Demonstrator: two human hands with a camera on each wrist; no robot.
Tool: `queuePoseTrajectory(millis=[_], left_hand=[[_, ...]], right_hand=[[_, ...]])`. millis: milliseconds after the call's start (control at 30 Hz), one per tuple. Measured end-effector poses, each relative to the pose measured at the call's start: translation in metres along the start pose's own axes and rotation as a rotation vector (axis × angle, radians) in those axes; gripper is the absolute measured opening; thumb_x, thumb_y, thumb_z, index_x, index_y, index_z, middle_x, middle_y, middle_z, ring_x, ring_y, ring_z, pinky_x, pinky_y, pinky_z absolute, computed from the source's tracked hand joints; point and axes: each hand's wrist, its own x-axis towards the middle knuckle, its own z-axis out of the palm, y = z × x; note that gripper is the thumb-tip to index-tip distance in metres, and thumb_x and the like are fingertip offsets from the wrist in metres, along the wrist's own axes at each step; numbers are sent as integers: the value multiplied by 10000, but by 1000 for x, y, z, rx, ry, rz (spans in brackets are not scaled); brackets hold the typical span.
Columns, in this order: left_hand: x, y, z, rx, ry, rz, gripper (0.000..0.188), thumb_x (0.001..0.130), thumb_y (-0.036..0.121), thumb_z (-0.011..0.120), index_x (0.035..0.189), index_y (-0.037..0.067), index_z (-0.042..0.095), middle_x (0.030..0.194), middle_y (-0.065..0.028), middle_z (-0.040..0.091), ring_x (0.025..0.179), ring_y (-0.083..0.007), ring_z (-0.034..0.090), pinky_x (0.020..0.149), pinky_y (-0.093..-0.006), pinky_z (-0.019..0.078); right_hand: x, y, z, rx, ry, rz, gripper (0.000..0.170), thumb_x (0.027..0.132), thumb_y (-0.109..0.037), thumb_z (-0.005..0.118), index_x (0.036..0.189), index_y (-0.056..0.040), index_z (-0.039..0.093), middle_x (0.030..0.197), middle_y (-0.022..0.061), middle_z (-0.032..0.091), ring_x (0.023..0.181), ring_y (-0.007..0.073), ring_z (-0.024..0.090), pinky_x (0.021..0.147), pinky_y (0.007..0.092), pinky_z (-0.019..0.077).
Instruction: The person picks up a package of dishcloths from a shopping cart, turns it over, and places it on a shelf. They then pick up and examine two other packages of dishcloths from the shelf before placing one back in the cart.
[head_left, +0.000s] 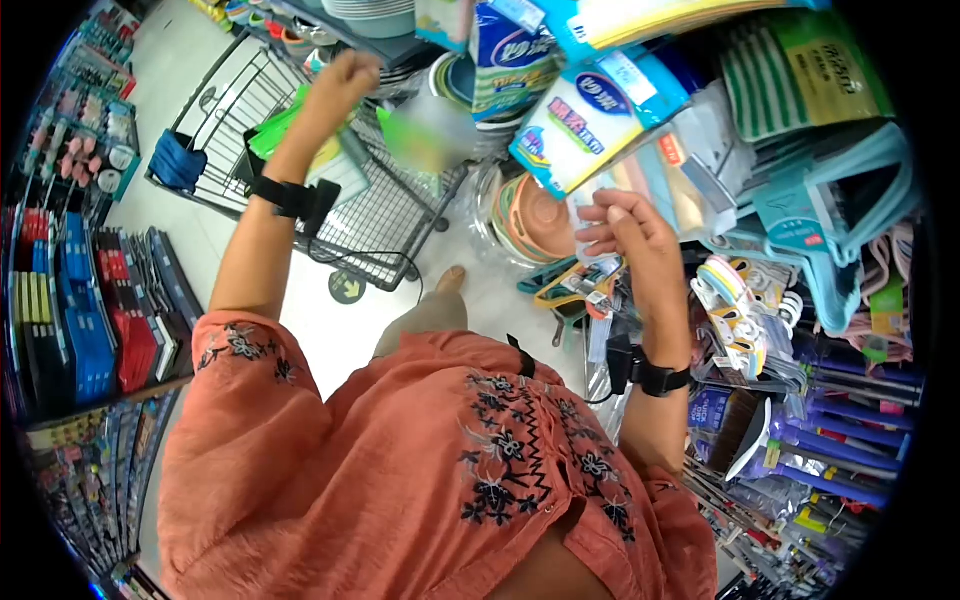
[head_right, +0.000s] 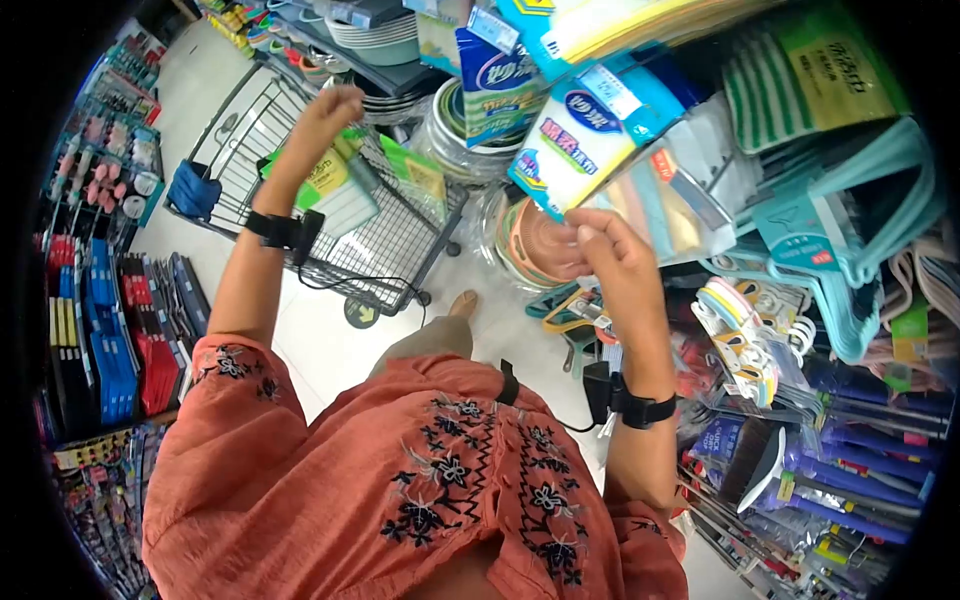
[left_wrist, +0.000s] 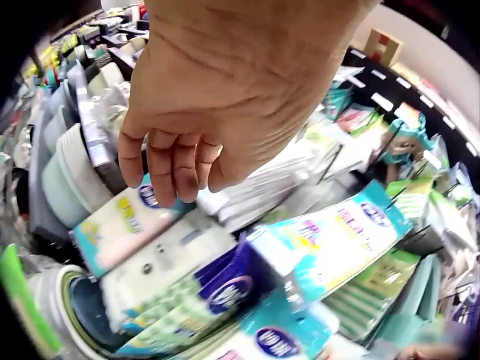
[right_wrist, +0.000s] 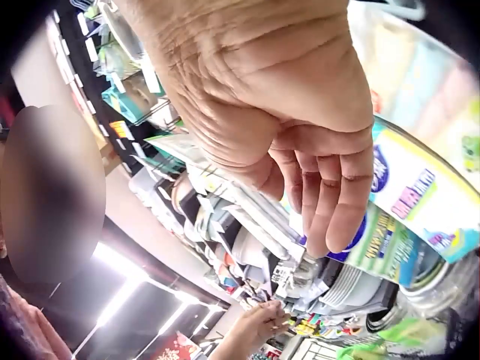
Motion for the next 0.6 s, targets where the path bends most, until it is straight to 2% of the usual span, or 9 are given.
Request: queuePoseTrajectory(millis=[67, 133, 167, 267, 300, 400, 433, 600], left_hand=[[-16, -49, 18, 135, -39, -67, 342, 971, 211, 596, 1235, -7, 592, 1033, -80, 671, 944, -168, 629, 886, -294, 491], [-25, -97, 40, 183, -31, -67, 379, 945, 205, 625, 1257, -6, 586, 1045, -108, 682, 980, -202, 641, 897, -323, 499], [-23, -120, 50, 243, -66, -130, 385, 908, 216, 631, 1221, -7, 613, 1146, -214, 659, 1059, -351, 637, 929, -398, 498], [-18, -155, 85, 485, -98, -130, 431, 886, 211, 644, 1265, 11, 596, 1266, -251, 589, 1130, -417, 584, 967, -433, 482], [-14, -174, 96, 537, -119, -134, 495, 867, 200, 654, 1332, 59, 562, 1340, -246, 541, 1177, -433, 555, 991, -445, 472], [-4, -188, 126, 661, -151, -168, 539, 865, 199, 684, 1379, 126, 540, 1376, -229, 518, 1237, -406, 526, 1036, -468, 438], [-1, -190, 135, 737, -189, -215, 556, 853, 176, 674, 1391, 185, 535, 1419, -191, 484, 1319, -379, 460, 1081, -501, 389], [5, -218, 161, 984, -266, -101, 496, 855, 122, 608, 1340, 217, 580, 1404, -113, 515, 1396, -321, 382, 1091, -558, 339]], right_hand=[[0, 15, 15, 32, -3, 110, 313, 1008, -164, 502, 1232, 37, 590, 1064, 148, 694, 876, 201, 703, 741, 294, 549], [2, 32, 23, 46, -1, 166, 320, 1008, -173, 506, 1234, 38, 590, 1067, 145, 692, 875, 197, 703, 741, 290, 550], [3, 40, 26, 49, 3, 192, 324, 1009, -178, 508, 1235, 38, 590, 1068, 144, 691, 874, 195, 703, 741, 289, 550], [5, 53, 31, -4, -4, 256, 334, 1011, -188, 506, 1245, 37, 583, 1084, 146, 690, 879, 200, 702, 744, 294, 553], [4, 56, 32, -7, 5, 263, 338, 1012, -189, 502, 1256, 32, 576, 1095, 156, 688, 879, 206, 702, 746, 295, 553], [4, 65, 34, -25, 53, 320, 340, 1009, -186, 504, 1261, 31, 573, 1100, 164, 686, 878, 204, 702, 751, 296, 552], [3, 70, 33, -9, 68, 322, 345, 1008, -188, 506, 1257, 42, 570, 1100, 167, 685, 874, 204, 703, 751, 298, 552], [0, 83, 40, 19, 111, 407, 336, 1004, -180, 516, 1246, 47, 571, 1084, 156, 686, 871, 203, 703, 742, 297, 553]])
